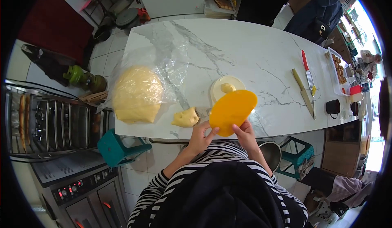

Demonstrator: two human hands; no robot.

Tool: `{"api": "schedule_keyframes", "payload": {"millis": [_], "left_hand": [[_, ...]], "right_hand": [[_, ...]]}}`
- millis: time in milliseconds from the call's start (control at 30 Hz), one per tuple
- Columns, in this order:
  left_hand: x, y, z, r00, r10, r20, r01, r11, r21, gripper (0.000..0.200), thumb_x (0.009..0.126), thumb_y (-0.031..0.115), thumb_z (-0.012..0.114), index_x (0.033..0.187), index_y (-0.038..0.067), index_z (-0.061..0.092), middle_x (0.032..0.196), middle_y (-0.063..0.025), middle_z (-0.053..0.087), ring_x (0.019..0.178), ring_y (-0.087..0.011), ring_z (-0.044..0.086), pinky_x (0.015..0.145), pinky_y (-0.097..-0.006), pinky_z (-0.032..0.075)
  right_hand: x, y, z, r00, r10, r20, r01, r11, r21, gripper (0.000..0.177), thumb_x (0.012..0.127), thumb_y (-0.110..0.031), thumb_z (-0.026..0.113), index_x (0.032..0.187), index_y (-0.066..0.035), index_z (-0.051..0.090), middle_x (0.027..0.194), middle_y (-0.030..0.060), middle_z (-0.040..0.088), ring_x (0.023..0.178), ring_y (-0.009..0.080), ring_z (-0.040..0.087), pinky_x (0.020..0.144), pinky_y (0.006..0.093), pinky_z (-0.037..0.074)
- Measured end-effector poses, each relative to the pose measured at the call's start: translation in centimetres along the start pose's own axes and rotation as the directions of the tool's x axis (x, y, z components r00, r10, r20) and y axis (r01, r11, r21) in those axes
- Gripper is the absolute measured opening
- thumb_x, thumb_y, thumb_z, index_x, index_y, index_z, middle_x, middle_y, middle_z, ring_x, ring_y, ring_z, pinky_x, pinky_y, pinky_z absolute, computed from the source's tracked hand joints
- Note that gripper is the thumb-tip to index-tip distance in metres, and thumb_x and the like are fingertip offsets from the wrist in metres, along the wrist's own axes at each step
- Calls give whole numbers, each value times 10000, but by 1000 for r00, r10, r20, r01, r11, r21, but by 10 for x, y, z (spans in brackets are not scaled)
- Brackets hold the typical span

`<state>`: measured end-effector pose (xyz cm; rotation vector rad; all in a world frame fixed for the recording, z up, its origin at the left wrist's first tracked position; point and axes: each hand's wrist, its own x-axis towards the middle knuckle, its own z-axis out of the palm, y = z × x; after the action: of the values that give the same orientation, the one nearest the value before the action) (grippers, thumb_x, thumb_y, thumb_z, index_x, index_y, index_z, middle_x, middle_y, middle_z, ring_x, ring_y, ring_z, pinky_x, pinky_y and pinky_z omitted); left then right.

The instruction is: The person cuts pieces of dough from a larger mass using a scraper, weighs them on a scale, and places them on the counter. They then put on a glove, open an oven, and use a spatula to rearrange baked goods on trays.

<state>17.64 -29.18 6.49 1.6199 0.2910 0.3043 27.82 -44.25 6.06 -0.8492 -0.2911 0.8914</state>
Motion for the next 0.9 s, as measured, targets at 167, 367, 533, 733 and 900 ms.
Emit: {"api": "schedule_keyframes", "payload": {"millis": [167,367,533,733,900], "left_hand": [[16,2,-24,953,302,30,-262,770,582,474,711,315,689,1110,103,546,1150,-101,504,1080,-296,450,916,-438,315],[9,-52,-61,992,106,-70,12,472,881,702,539,371,760,1176,218,508,1207,-56,450,1107,-307,376,918,-489,287],[10,-63,-65,978,165,-130,-12,663,749,499,561,161,755,1031,116,592,957,-63,582,893,-269,507,783,-367,413],[-1,-37,-47,900,273,-341,8,770,638,415,605,123,731,993,65,595,888,-77,607,817,-261,532,725,-343,441],[5,-60,-40,974,3,-228,184,581,793,697,578,267,769,1176,93,456,1221,-98,436,1026,-333,441,852,-388,377]], "right_hand": [[0,-26,-8,904,-212,-371,195,977,-84,354,813,-46,546,1152,-24,448,1081,78,555,1008,167,534,885,301,413],[-20,-69,-54,788,-393,-474,379,916,-130,360,770,20,503,1125,-20,456,1070,80,546,997,192,537,878,305,421],[-33,-67,-60,755,-403,-518,370,913,-171,338,777,-1,514,1111,-21,465,1056,81,553,987,188,543,867,310,429],[-37,-57,-42,723,-316,-615,276,947,-162,282,821,-76,571,1082,-13,488,1000,73,581,909,168,579,800,276,464],[-13,-32,-16,850,-244,-466,59,925,-376,273,820,-50,582,1075,5,503,979,68,600,873,132,582,764,263,474]]}}
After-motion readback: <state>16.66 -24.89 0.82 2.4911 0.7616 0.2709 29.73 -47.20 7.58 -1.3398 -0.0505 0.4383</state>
